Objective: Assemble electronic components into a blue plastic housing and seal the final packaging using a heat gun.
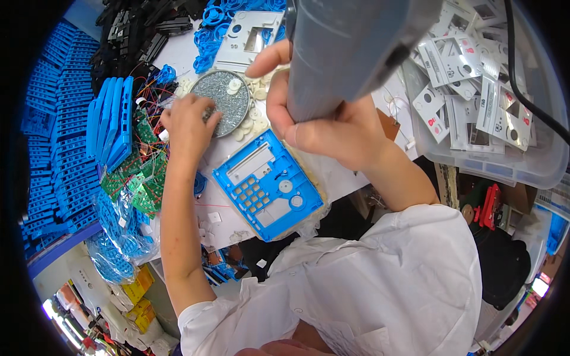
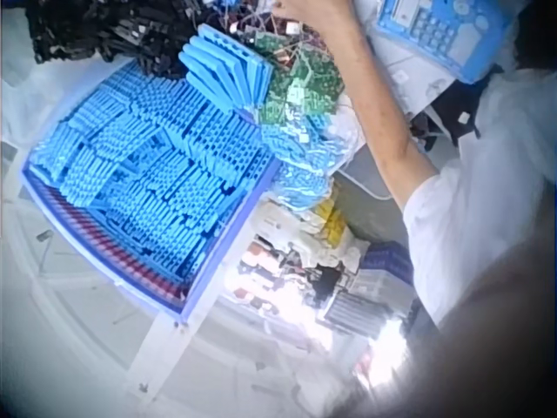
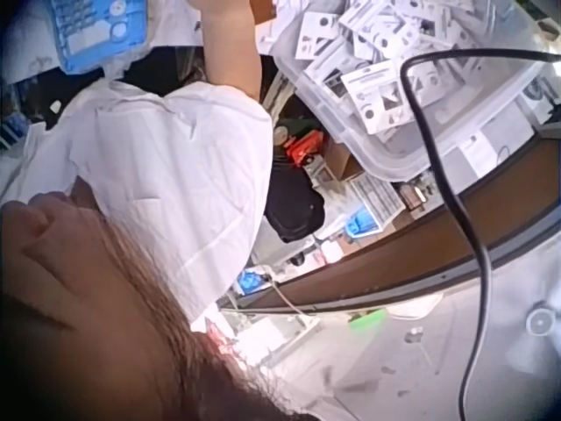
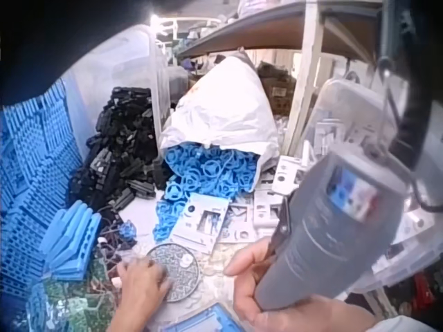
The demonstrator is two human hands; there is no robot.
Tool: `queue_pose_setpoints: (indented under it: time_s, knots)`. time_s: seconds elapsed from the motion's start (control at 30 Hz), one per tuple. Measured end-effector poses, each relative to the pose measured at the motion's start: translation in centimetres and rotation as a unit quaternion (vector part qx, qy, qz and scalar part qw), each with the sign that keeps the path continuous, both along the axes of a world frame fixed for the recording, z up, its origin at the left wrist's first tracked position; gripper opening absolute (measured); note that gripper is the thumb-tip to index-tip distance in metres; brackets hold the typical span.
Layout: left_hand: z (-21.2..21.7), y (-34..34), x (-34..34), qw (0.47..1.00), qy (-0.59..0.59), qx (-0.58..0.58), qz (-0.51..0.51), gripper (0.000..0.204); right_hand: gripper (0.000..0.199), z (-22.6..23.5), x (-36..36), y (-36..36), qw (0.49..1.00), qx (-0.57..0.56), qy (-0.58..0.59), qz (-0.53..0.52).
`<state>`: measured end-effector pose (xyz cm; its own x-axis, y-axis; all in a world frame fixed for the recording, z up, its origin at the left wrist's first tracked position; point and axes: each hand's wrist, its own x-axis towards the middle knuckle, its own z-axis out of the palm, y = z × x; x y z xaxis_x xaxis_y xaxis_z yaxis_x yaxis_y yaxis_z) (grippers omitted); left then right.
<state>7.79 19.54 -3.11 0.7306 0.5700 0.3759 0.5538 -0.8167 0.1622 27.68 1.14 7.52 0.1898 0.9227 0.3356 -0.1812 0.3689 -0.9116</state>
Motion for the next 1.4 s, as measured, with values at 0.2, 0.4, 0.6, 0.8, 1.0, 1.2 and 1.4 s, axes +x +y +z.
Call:
queue_pose_setpoints:
  time_s: [0.2, 0.4, 0.6, 0.8, 1.0, 1.2, 1.4]
  knots:
    - [1.0, 0.1, 0.5, 0.999, 0.049, -0.014, -0.01, 0.01, 0.063, 0.0, -0.2, 0.2, 1.0, -0.009, -0.005, 0.004]
    - [0.9, 0.3, 1.1, 0.999, 0.007, 0.003, -0.054, 0.012, 0.063, -0.4, -0.5, 0.8, 1.0, -0.01, 0.004, 0.002]
    - [0.8, 1.0, 1.5, 0.995, 0.09, -0.025, -0.016, 0.017, 0.059, -0.5, -1.0, 1.2, 1.0, -0.003, -0.006, -0.004]
    - [4.8, -6.6, -0.4, 0.994, -0.035, -0.045, -0.093, 0.012, 0.041, -0.6, -1.2, -0.5, 0.999, -0.019, 0.039, 0.004]
    - [4.7, -14.5, -3.0, 0.939, -0.146, -0.282, -0.134, 0.013, 0.042, -1.2, -3.1, -1.9, 0.983, 0.078, 0.116, 0.122]
    - [3.9, -15.3, -3.4, 0.931, -0.176, -0.298, -0.118, 0.016, 0.041, -2.0, -4.1, -2.2, 0.973, 0.111, 0.101, 0.176]
    - [3.4, -15.3, -3.6, 0.936, -0.189, -0.275, -0.115, 0.02, 0.038, -2.1, -4.6, -2.8, 0.977, 0.069, 0.099, 0.177]
